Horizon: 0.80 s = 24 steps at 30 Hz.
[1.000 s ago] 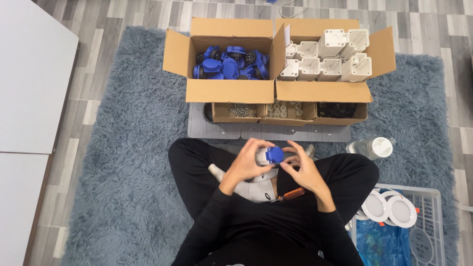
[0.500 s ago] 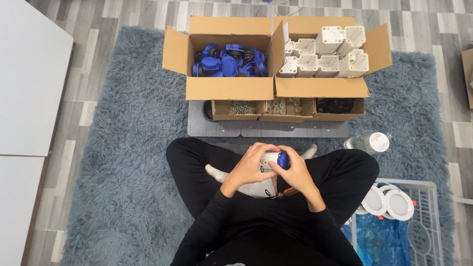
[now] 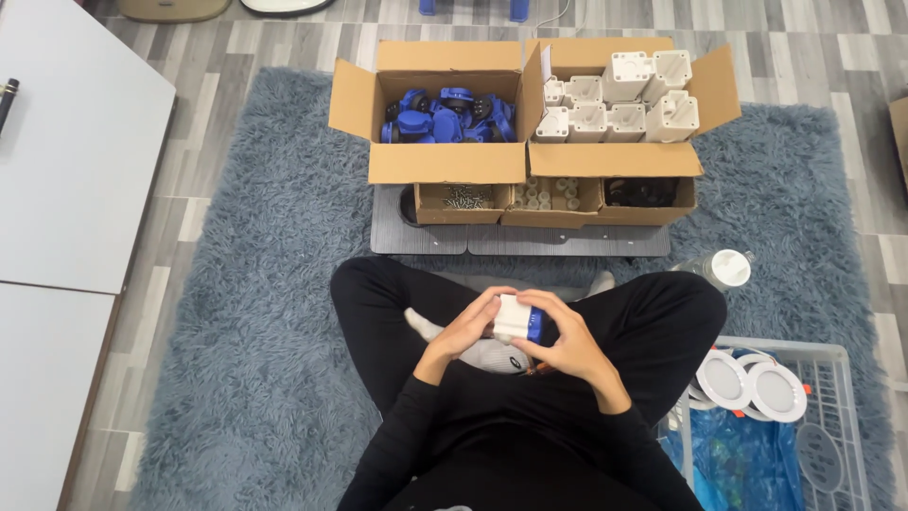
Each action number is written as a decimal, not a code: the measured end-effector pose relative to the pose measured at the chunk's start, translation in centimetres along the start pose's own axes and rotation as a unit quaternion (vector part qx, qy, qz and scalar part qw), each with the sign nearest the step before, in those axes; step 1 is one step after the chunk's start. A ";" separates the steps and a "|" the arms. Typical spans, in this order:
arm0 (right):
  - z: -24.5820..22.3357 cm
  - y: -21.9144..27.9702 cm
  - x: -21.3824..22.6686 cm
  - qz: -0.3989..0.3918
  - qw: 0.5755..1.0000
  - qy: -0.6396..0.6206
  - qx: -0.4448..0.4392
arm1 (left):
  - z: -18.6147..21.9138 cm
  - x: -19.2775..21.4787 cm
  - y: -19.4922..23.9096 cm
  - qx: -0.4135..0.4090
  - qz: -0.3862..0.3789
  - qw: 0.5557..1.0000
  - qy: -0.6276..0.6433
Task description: Assembling plastic electrical housings and components using a screwdriver
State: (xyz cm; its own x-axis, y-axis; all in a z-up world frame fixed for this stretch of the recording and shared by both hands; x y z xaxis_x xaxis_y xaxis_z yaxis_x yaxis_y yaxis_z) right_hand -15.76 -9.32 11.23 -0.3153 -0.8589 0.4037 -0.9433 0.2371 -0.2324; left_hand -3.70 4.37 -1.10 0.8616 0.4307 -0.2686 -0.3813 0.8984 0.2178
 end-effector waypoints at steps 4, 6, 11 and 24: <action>-1.1 -0.4 -0.8 -0.018 1.000 -0.004 0.019 | -0.5 0.1 0.4 0.008 0.004 1.000 0.030; -1.2 -0.6 -1.2 -0.021 1.000 -0.006 0.021 | -0.3 0.7 0.4 -0.020 0.020 1.000 0.011; -0.2 -0.9 -1.8 -0.058 0.996 0.002 -0.068 | 2.5 0.6 1.3 -0.042 0.049 0.998 -0.015; 9.2 -0.1 -3.0 -0.018 0.965 -0.126 -0.229 | 3.1 0.8 -0.2 -0.065 0.079 0.994 -0.026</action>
State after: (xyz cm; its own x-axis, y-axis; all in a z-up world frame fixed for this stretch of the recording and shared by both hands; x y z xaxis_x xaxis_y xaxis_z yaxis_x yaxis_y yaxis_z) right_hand -13.72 -10.97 1.88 -0.3006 -0.9398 0.1624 -0.9185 0.3311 0.2163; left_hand -1.92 4.22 1.56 0.8026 0.5651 -0.1911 -0.5499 0.8250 0.1301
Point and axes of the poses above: each hand's wrist, its own y-axis away from the middle knuckle, its own x-axis out of the back of the hand, z = x × y, the point moved 6 cm from there along -y, towards the middle knuckle
